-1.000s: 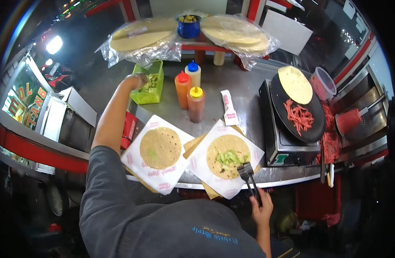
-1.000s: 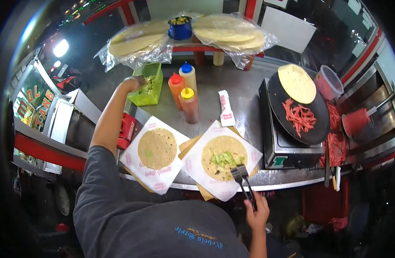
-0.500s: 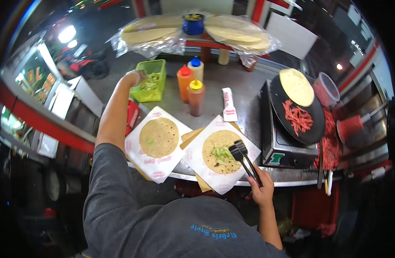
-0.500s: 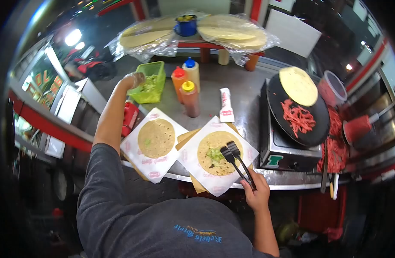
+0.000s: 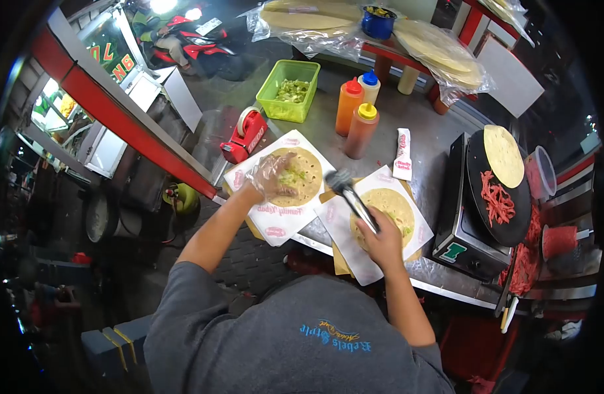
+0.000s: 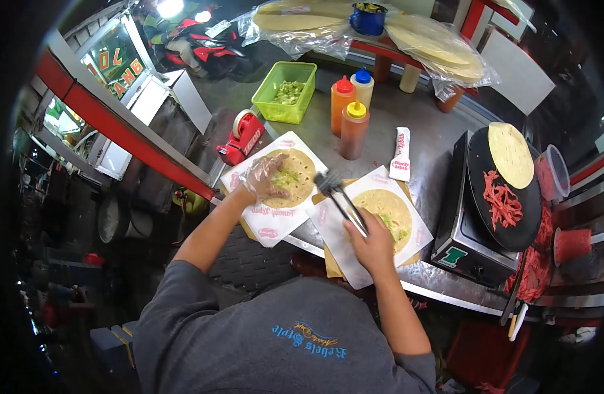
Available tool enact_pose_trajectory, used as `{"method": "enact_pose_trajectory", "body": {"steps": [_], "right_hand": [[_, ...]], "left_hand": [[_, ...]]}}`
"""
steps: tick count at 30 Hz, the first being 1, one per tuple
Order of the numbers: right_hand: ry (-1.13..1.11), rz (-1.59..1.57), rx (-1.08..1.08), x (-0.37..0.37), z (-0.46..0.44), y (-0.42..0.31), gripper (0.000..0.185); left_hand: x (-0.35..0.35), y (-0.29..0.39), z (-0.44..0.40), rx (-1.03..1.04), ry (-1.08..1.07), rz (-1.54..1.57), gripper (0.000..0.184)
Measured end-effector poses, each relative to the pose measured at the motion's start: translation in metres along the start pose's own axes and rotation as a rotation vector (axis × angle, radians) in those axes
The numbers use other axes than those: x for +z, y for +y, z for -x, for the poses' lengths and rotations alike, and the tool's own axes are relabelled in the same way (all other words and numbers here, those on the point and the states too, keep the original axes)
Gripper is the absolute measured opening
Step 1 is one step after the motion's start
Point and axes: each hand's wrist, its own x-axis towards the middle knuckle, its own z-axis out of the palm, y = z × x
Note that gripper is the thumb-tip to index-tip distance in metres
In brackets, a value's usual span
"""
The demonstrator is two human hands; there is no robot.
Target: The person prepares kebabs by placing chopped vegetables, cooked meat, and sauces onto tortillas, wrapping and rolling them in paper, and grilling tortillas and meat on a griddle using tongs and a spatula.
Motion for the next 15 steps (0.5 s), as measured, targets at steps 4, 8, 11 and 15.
{"method": "enact_pose_trajectory", "body": {"steps": [4,8,11,15], "right_hand": [[-0.213,0.275,-0.198,0.052,-0.062,-0.021,0.049],[-0.264,0.356,-0.232,0.044,-0.079,-0.006,0.047],[-0.308,0.295,-0.100,0.027,-0.069,-0.019,0.047],[-0.241,0.237,-0.037,0.033,-0.047,-0.027,0.047]], "left_hand": [[-0.011,-0.033,0.003,0.225,0.010,-0.044,0.100],[-0.017,-0.054,0.006,0.192,-0.057,-0.008,0.083],[-0.020,-0.052,0.001,0.078,-0.078,0.227,0.069],[-0.059,-0.029,-0.040,0.087,0.159,0.156,0.055]]}}
